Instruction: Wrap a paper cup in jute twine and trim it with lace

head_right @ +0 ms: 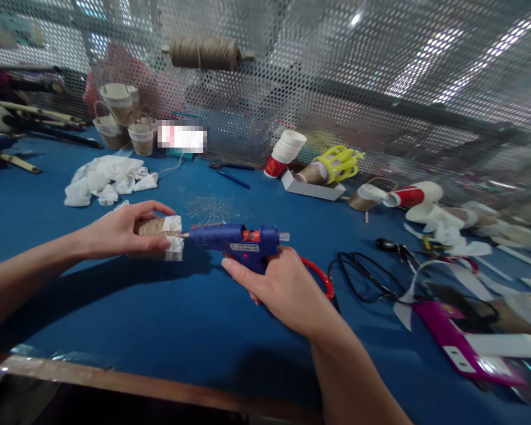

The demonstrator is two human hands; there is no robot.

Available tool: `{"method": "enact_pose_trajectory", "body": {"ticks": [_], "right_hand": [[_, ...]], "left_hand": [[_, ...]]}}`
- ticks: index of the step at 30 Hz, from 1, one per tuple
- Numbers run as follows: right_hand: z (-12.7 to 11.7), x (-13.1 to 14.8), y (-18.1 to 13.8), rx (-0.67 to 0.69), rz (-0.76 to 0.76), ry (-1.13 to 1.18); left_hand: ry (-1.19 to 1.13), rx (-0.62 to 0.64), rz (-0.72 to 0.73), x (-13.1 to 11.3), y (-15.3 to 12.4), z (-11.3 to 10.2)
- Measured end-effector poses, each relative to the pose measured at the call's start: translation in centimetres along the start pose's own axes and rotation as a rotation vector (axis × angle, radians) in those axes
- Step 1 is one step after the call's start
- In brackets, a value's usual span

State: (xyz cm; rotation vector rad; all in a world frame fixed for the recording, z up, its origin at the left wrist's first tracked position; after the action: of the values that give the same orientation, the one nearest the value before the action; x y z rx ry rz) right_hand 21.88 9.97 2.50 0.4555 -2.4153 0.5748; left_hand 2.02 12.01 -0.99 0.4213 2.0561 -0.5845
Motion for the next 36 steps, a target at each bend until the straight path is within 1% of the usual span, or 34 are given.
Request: {"method": "enact_pose_trajectory", "body": {"ticks": [6, 11, 17, 24, 29, 32, 36], "right_hand": [[-0.4, 0.6, -0.2, -0.032, -0.023, 0.063], [0.1, 0.6, 0.0, -0.003, -0.042, 0.092], [0.3, 0.2, 0.0, 0.019, -0.026, 0.095], [0.3, 0.4, 0.0, 0.036, -0.030, 0.112], [0.0, 0.9, 0.0, -0.001, -0.100, 0.138], [0.3, 1.1, 0.1, 0.027, -0.120, 0.150], [0.7, 1.2, 0.4, 0.058, -0.106, 0.143]], "left_hand": [[0.023, -0.006, -0.019, -0.3, -0.2, 0.1], [0.030, 0.016, 0.008, -0.9, -0.3, 0.4], [-0.005, 0.008, 0.001, -0.3, -0.2, 0.1], [-0.031, -0.002, 0.005, -0.5, -0.2, -0.1], [-0.028, 0.022, 0.042, -0.8, -0.3, 0.6], [-0.006, 0.040, 0.069, -0.9, -0.3, 1.0], [-0.006, 0.027, 0.062, -0.9, -0.3, 1.0]]}}
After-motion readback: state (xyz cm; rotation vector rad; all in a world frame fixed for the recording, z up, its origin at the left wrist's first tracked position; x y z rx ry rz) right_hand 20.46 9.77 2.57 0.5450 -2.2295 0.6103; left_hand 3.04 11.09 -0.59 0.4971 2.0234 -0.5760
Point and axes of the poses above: each hand's wrist, its own y-axis towards the middle knuckle, its own z-axis out of the palm, x = y × z, the point moved 9 cm from there along y, towards the middle knuckle, and after that the axes turned 14 degrees about x, right-handed, at the moved point
